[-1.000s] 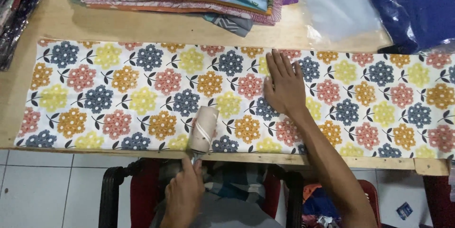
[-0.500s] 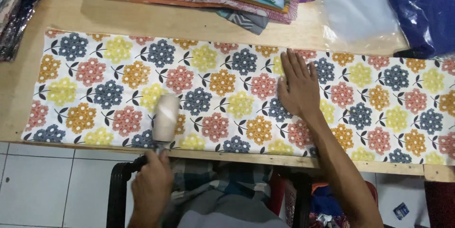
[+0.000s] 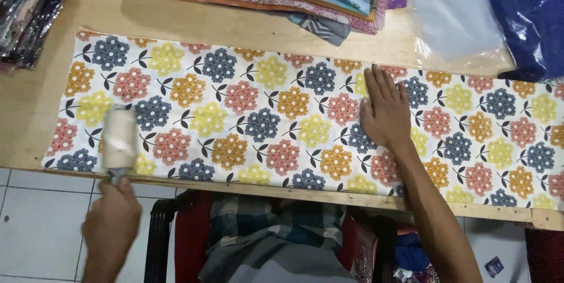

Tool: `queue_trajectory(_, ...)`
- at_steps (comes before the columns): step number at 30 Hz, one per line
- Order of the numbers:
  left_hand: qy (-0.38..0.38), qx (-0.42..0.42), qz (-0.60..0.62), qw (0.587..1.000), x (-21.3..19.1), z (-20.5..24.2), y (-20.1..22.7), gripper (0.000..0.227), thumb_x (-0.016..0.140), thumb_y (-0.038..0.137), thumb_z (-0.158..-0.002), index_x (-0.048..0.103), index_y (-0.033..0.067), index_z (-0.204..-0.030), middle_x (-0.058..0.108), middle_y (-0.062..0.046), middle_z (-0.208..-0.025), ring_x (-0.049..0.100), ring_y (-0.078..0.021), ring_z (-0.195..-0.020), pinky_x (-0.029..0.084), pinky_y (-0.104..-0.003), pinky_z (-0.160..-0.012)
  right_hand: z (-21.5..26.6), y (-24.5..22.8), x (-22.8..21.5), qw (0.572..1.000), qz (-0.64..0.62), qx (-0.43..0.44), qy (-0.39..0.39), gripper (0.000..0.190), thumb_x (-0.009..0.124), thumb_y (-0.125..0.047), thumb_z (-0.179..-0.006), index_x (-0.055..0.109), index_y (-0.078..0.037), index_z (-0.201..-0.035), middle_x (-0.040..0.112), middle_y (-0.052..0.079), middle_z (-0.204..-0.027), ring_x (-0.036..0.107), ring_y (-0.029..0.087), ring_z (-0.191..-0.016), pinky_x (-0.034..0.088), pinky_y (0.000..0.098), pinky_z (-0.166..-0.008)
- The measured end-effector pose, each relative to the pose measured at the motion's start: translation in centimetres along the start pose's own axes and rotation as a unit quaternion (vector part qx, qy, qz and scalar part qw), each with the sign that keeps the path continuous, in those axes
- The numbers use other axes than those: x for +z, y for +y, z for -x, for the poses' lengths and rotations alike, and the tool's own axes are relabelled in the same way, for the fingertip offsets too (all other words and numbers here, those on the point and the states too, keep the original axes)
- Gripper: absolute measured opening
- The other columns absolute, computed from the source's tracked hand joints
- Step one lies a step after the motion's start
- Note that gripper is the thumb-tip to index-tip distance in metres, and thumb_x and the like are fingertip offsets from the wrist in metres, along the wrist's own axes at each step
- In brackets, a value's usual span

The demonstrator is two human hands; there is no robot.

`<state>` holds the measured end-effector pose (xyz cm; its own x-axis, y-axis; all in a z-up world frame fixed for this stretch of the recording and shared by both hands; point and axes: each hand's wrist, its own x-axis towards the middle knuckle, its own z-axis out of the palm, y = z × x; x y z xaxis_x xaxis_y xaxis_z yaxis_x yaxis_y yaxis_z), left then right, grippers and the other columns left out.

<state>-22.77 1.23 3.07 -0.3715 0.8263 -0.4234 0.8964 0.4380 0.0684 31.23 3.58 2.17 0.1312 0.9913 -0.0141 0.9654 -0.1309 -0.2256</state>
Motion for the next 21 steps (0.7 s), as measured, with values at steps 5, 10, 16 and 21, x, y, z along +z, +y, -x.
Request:
queue_trajectory(5,0.005,-0.026,0.019,0.999,-1.4,-1.5,-2.2,0.055,0.026,0.043,-0.119,0.052,-0.0057,-0.127,0.069,-0.042,-0.115,0.066,-0.0624,-0.103,0.049,-0.07,-0.083,0.2,-0.1,0.1,1.0,-0.003,-0.009,0.006,0.068,0.017,-0.04,-0.103,0.019,-0.014,-0.165,0.02,0.011,-0.172,0.015,0.029,-0.16,0.004,0.0549,-0.128)
queue_trajectory(10,0.01,-0.027,0.022,0.999,-1.9,-2.1,-2.7,0.056,0.025,0.04,-0.12,0.053,-0.0081,-0.128,0.069,-0.042,-0.116,0.066,-0.0615,-0.103,0.05,-0.069,-0.081,0.0,0.3,0.1,1.0,0.007,-0.01,0.005,0.068,0.013,-0.043,-0.103,0.017,-0.015,-0.165,0.019,0.011,-0.172,0.015,0.029,-0.16,0.004,0.0551,-0.128)
queue_trajectory(16,0.033,-0.034,0.028,0.998,-1.2,-3.2,-4.3,0.06,0.025,0.043,-0.12,0.052,-0.0093,-0.132,0.068,-0.044,-0.118,0.064,-0.0642,-0.104,0.047,-0.072,-0.084,0.2,0.1,0.0,1.0,0.002,-0.009,0.006,0.068,0.014,-0.043,-0.103,0.017,-0.016,-0.165,0.018,0.01,-0.172,0.014,0.029,-0.16,0.003,0.0552,-0.128)
queue_trajectory(21,0.074,-0.035,0.032,0.996,-0.7,-5.2,-6.8,0.063,0.024,0.042,-0.123,0.054,-0.0129,-0.13,0.068,-0.046,-0.116,0.064,-0.0669,-0.102,0.048,-0.072,-0.081,0.1,0.1,-0.1,1.0,0.005,-0.005,-0.006,0.068,0.014,-0.044,-0.103,0.014,-0.017,-0.166,0.015,0.01,-0.173,0.011,0.026,-0.161,0.001,0.0535,-0.128)
